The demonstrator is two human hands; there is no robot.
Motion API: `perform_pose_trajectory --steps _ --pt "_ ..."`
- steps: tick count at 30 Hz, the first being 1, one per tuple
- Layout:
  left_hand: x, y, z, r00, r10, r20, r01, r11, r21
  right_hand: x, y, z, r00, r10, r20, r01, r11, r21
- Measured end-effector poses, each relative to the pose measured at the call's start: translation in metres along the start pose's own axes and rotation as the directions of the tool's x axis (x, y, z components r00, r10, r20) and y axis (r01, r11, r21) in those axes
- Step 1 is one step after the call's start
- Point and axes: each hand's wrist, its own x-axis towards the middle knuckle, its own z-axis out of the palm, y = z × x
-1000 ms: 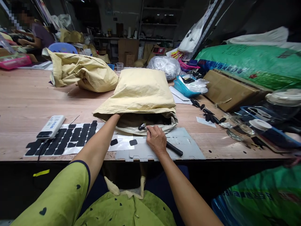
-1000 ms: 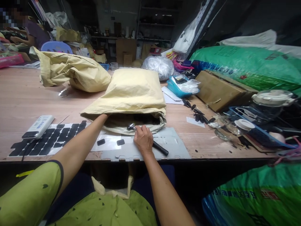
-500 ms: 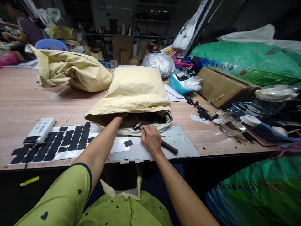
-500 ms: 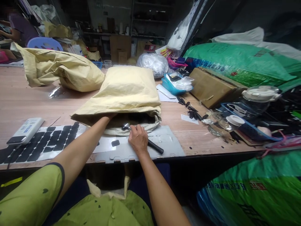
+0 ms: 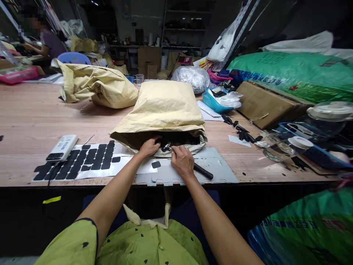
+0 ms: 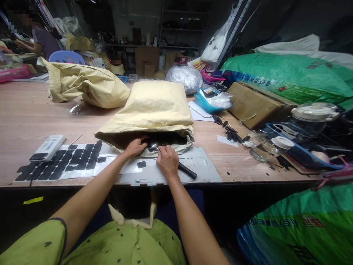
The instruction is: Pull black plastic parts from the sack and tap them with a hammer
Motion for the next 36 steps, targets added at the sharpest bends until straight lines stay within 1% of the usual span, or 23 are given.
perform_pose_trajectory --steps 3,6,8,11,13,15,17,19,21,22,25,29,31,33,34,36 --pt "-0.018 0.002 -0.008 0.997 0.03 0.073 -0.031 0.999 0.008 -0.001 0.001 0.001 1.0 -0.003 -0.014 0.003 1.0 0.005" --pt "-0.032 0.0 -0.015 0.999 0.015 0.047 -0.015 1.0 -0.007 -0.001 0.001 0.001 1.0 -0.001 -0.021 0.001 1.0 0.014" --pt "-0.039 -0.003 -0.017 1.0 -0.004 -0.014 0.004 1.0 -0.017 -0.001 0.001 0.001 1.0 0.005 -0.019 -0.005 1.0 0.017" --pt "-0.049 -0.007 -0.018 0.987 -0.043 -0.153 0.044 0.999 0.002 -0.001 0.001 0.001 1.0 0.013 -0.012 -0.013 1.0 0.019" --pt "-0.055 -0.008 -0.014 0.97 -0.078 -0.231 0.095 0.994 0.062 -0.001 0.001 0.002 1.0 0.016 -0.017 -0.015 1.0 0.025" --pt "-0.061 -0.008 -0.009 0.96 -0.102 -0.262 0.143 0.979 0.145 -0.001 0.001 0.002 0.999 0.014 -0.029 -0.013 0.999 0.037" --pt "-0.067 -0.007 -0.003 0.951 -0.102 -0.292 0.166 0.965 0.205 -0.001 0.001 0.001 0.999 0.014 -0.037 -0.012 0.999 0.048" --pt "-0.07 -0.007 0.002 0.931 -0.088 -0.355 0.177 0.957 0.228 -0.001 0.001 0.001 0.999 0.018 -0.038 -0.016 0.998 0.055" --pt "-0.071 -0.009 0.007 0.911 -0.064 -0.407 0.176 0.954 0.244 -0.001 0.001 0.0 0.999 0.02 -0.039 -0.018 0.998 0.062" --pt "-0.071 -0.01 0.008 0.908 -0.045 -0.416 0.164 0.953 0.256 -0.001 0.001 0.0 0.999 0.021 -0.041 -0.018 0.998 0.065" --pt "-0.07 -0.015 0.011 0.908 0.059 -0.414 0.073 0.952 0.296 -0.002 0.001 -0.001 0.999 0.019 -0.049 -0.016 0.997 0.077" --pt "-0.072 -0.02 0.012 0.897 0.186 -0.402 -0.057 0.949 0.311 -0.002 0.002 -0.001 0.998 0.025 -0.062 -0.019 0.996 0.082" --pt "-0.075 -0.02 0.011 0.901 0.247 -0.356 -0.134 0.94 0.313 -0.003 0.002 -0.002 0.997 0.033 -0.07 -0.027 0.997 0.078" --pt "-0.079 -0.02 0.009 0.915 0.297 -0.272 -0.211 0.929 0.304 -0.003 0.002 -0.002 0.995 0.048 -0.085 -0.042 0.997 0.07" --pt "-0.08 -0.02 0.009 0.925 0.3 -0.232 -0.228 0.929 0.292 -0.003 0.002 -0.002 0.994 0.055 -0.093 -0.049 0.997 0.065" --pt "-0.082 -0.02 0.008 0.946 0.267 -0.184 -0.216 0.941 0.259 -0.002 0.002 -0.002 0.992 0.064 -0.106 -0.058 0.997 0.06"
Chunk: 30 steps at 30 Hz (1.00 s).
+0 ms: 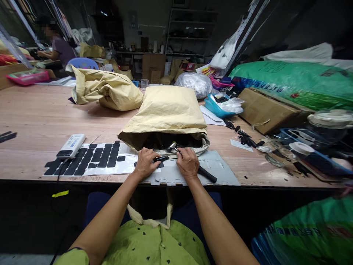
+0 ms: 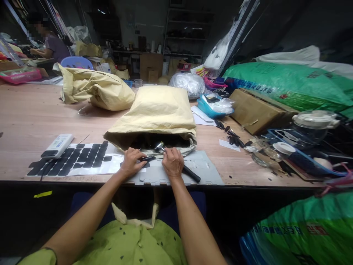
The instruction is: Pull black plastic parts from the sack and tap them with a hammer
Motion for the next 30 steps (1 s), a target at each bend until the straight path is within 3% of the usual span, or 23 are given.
perform_pose_trajectory --steps 7,11,17,23,27,30 --pt "0.004 0.0 0.0 0.996 -0.062 0.062 0.065 0.997 -0.047 0.004 -0.006 -0.015 0.998 0.048 -0.037 -0.044 0.993 0.113" --pt "0.004 -0.002 0.001 0.997 -0.071 0.032 0.072 0.996 -0.045 -0.005 -0.02 -0.031 0.992 0.126 0.026 -0.128 0.953 0.275" --pt "0.004 -0.003 0.002 0.995 -0.094 0.026 0.096 0.993 -0.063 -0.031 -0.039 -0.038 0.989 0.019 0.145 -0.081 0.897 0.436" --pt "0.006 -0.004 0.0 0.993 -0.103 0.058 0.107 0.992 -0.069 -0.041 -0.054 -0.04 0.985 -0.076 0.157 0.001 0.903 0.43" --pt "0.006 -0.004 0.001 0.991 -0.118 0.062 0.123 0.99 -0.073 -0.04 -0.056 -0.039 0.976 -0.074 0.206 -0.004 0.934 0.356" --pt "0.006 -0.003 0.001 0.99 -0.119 0.071 0.125 0.988 -0.087 -0.037 -0.053 -0.041 0.989 -0.049 0.137 -0.005 0.929 0.369"
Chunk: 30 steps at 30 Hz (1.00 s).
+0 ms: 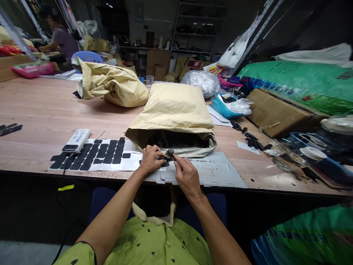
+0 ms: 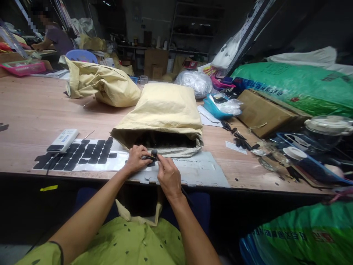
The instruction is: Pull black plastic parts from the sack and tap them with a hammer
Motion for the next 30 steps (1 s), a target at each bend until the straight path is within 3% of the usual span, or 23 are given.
perform_pose_trajectory --steps 3,8,11,15,19,24,27,30 --pt "0.0 0.0 0.001 1.0 0.002 -0.003 -0.002 1.0 -0.008 0.0 0.002 -0.004 0.998 -0.011 -0.056 0.012 1.0 0.023" --pt "0.0 -0.001 0.001 1.0 0.006 -0.016 -0.006 1.0 -0.012 -0.003 0.01 -0.003 1.0 0.014 0.01 -0.014 1.0 -0.01" --pt "0.0 0.0 0.001 1.0 0.003 -0.012 -0.003 1.0 -0.008 0.006 0.017 -0.005 0.999 0.027 -0.041 -0.028 0.999 -0.033" --pt "-0.001 0.003 -0.001 1.0 0.006 -0.028 -0.006 1.0 -0.007 0.023 0.035 -0.011 0.994 0.042 -0.099 -0.06 0.982 -0.182" --pt "-0.002 0.003 -0.001 0.999 0.025 -0.032 -0.025 1.0 0.001 0.029 0.062 -0.01 0.998 -0.003 -0.061 -0.021 0.916 -0.401" --pt "-0.001 0.002 -0.001 0.998 0.055 -0.04 -0.055 0.998 0.004 0.023 0.077 -0.003 0.998 -0.033 -0.05 0.004 0.871 -0.491" --pt "-0.009 0.006 -0.005 0.995 0.094 -0.046 -0.095 0.995 -0.027 0.022 0.075 -0.002 0.999 -0.017 -0.042 -0.006 0.869 -0.494" --pt "-0.031 0.013 -0.011 0.981 0.191 0.025 -0.188 0.977 -0.098 0.023 0.073 -0.003 0.999 -0.008 -0.039 -0.012 0.869 -0.495"
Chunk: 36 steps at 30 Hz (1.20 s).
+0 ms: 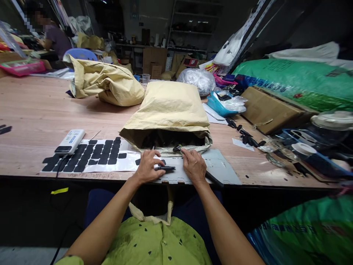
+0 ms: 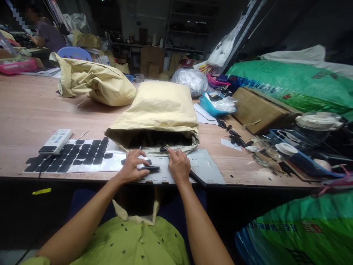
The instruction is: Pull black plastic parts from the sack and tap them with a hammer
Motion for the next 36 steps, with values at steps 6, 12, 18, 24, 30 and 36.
perform_pose_trajectory --steps 6,12,18,24,30,36 --pt "-0.055 0.02 -0.003 0.967 0.153 0.204 -0.149 0.988 -0.036 0.0 0.0 -0.001 1.0 -0.005 -0.003 0.005 1.0 -0.007" --pt "-0.049 0.025 -0.007 0.986 0.107 0.127 -0.11 0.994 0.019 0.0 0.0 0.001 1.0 -0.004 -0.01 0.004 1.0 -0.002" --pt "0.015 0.009 -0.009 0.875 -0.371 -0.312 0.434 0.886 0.164 0.0 -0.001 0.0 1.0 0.0 -0.006 0.0 1.0 0.003" --pt "0.039 -0.002 -0.007 0.877 -0.459 -0.144 0.481 0.819 0.313 0.0 -0.002 0.0 1.0 0.01 -0.006 -0.009 1.0 0.013" --pt "0.034 -0.008 0.003 0.936 -0.342 -0.081 0.351 0.909 0.224 0.0 0.0 0.0 1.0 0.011 -0.006 -0.011 0.999 0.033" --pt "0.032 -0.014 0.005 0.94 -0.338 -0.056 0.342 0.932 0.116 -0.002 -0.003 -0.006 0.999 -0.01 -0.034 0.014 0.994 0.113"
